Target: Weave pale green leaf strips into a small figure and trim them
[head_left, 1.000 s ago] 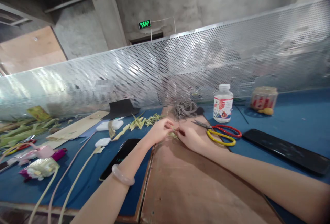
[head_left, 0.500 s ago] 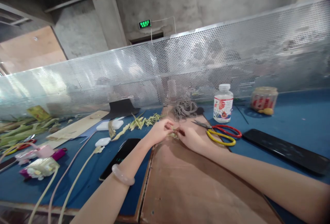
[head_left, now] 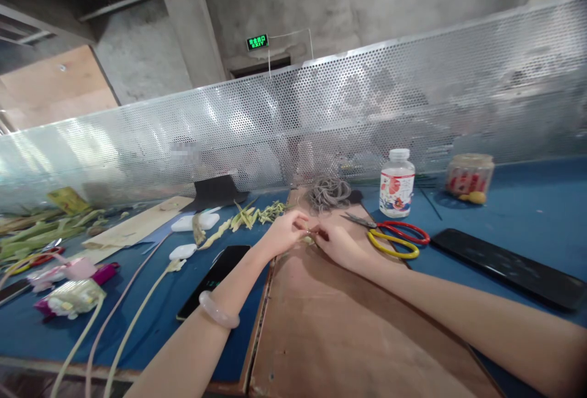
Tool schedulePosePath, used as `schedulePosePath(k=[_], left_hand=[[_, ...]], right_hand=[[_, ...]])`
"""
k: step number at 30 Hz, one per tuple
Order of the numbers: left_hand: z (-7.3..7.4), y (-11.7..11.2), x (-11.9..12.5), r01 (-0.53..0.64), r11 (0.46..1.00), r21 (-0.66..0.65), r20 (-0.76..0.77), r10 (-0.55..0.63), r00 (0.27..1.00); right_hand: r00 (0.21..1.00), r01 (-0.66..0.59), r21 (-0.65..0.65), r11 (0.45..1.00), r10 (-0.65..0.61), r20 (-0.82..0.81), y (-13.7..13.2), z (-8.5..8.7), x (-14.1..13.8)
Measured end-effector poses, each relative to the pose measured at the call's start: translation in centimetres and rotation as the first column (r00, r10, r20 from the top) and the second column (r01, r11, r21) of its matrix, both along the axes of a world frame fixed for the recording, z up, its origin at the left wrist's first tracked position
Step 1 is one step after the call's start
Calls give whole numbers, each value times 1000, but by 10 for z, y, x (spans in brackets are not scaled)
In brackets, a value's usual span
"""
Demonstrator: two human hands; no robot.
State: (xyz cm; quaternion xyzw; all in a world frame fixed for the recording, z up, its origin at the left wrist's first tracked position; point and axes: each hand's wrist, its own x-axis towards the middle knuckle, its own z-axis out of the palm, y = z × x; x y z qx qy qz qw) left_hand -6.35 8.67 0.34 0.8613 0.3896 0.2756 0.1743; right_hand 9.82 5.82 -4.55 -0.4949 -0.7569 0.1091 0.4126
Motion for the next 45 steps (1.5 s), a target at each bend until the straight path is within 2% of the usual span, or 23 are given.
schedulePosePath(k=[11, 20, 29, 45], left_hand=[[0, 0, -1, 22, 1000, 7, -6, -22, 1000], [1, 0, 0, -3, 1000, 7, 8, 3, 1000], [4, -2, 2, 87, 996, -32, 56, -85, 995], [0, 1, -1, 57, 998, -21, 3, -57, 998]], right_hand=[[1000, 3, 12, 1000, -3, -10, 1, -1, 0], [1000, 6, 41, 999, -5, -9, -1, 1, 0], [999, -31, 68, 997, 33, -40, 1, -1, 1], [997, -53, 13, 998, 54, -53, 0, -1, 0]])
